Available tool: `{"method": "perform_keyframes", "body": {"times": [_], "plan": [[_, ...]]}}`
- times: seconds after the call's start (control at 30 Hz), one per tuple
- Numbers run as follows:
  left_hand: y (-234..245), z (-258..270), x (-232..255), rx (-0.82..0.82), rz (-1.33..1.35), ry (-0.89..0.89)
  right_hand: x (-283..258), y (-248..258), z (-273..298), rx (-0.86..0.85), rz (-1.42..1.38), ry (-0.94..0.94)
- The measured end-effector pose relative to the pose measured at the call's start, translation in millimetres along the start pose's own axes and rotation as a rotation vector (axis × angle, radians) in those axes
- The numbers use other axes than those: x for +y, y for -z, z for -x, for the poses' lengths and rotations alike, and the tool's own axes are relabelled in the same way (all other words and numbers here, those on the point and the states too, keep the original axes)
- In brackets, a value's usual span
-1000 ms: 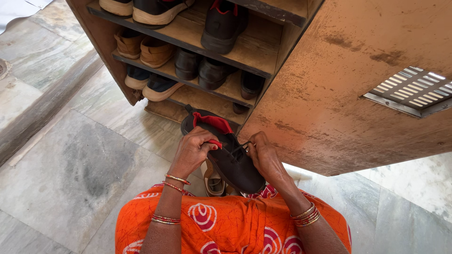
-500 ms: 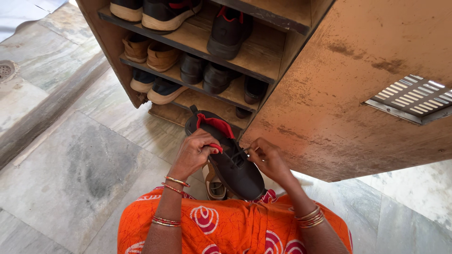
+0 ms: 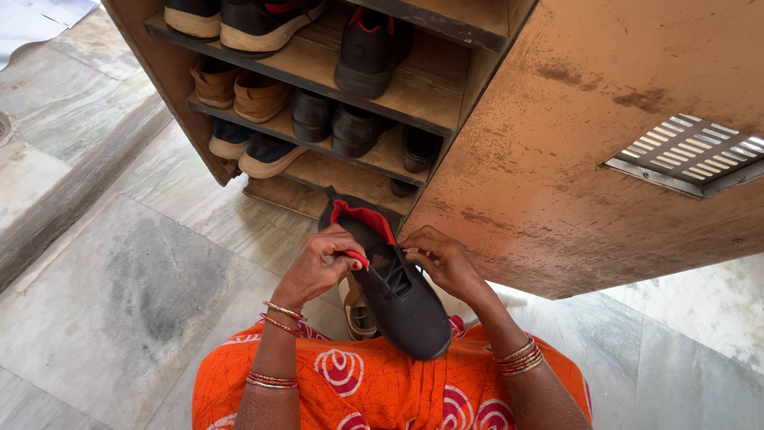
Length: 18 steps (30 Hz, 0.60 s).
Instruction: The person sits on the floor and laces a black sneaker with red accents, threading the laces through the eyelets and tying them. They then place the shoe back on the rack and begin lacing a beige sneaker.
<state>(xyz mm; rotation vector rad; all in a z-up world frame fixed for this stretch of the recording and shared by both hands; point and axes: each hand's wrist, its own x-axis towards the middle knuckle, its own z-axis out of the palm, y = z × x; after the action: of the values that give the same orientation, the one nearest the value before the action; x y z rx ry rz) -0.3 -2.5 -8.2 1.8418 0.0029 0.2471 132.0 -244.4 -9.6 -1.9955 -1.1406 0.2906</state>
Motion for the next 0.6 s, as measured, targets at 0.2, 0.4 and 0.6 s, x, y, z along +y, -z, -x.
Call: {"method": "perform_keyframes", "body": {"times": [0.2,0.4,0.6], "plan": [[0,1,-10,-0.123,0.096,0.126,17,-5,1,0.072,0.193,0.04],[0,3,-13,-0.19,0.176,0.166,29,-12,-1,0.256,0.38,-0.071],[1,4,-17,-0.185,0.144,0.137,34,-10,-3,0.25,0.388,-0.174]]}}
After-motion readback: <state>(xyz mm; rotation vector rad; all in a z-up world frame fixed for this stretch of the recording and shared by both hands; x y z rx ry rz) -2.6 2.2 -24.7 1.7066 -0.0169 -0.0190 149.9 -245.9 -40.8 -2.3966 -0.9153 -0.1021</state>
